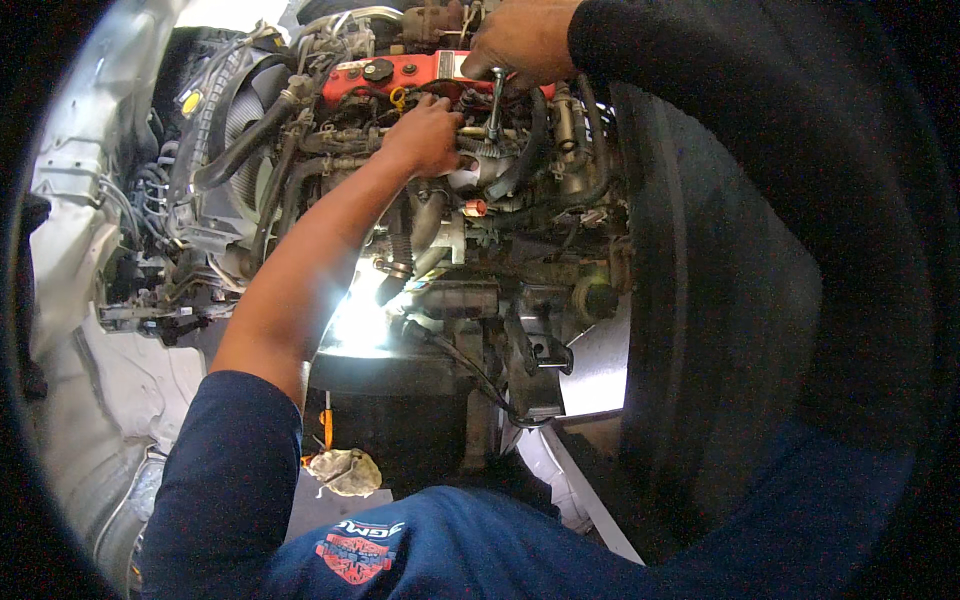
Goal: The person uses a ratchet and socket to loosen and remove bolts from the engine, then detaches a yellow-capped fuel line and a black hose. The removed fasteners and disconnected lines are set aside while the engine remains open.
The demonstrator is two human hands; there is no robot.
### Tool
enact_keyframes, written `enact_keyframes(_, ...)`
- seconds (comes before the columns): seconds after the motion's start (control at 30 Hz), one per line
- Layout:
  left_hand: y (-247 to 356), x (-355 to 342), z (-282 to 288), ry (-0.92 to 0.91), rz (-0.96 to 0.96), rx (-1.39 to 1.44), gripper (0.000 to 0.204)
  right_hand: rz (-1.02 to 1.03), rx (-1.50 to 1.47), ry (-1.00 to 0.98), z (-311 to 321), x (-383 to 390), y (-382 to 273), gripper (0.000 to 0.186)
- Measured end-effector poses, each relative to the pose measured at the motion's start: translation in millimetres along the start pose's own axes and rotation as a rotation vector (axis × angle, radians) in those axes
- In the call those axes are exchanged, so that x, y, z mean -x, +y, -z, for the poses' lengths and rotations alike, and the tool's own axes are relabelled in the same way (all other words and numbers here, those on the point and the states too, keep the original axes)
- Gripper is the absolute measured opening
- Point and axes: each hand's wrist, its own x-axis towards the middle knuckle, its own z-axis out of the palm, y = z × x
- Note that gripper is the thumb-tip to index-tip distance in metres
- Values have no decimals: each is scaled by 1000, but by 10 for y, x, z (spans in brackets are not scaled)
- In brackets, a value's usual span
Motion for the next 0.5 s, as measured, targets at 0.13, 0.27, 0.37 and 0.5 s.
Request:
enact_keyframes(0.13, 27, 29, 61, 11, 61, 84, 67, -774, -879, 16, -104, -110, -75, 20)
enact_keyframes(0.27, 21, 26, 65, -26, 81, 125, 67, -793, -748, -363, 1, -253, -143, 27)
enact_keyframes(0.37, -2, 20, 48, -5, 65, 116, 65, -272, -284, -327, 175, -255, -107, 35)
enact_keyframes(0.5, -53, -21, 10, -5, 19, 99, 70, -117, -88, -292, 192, -213, -34, 36)
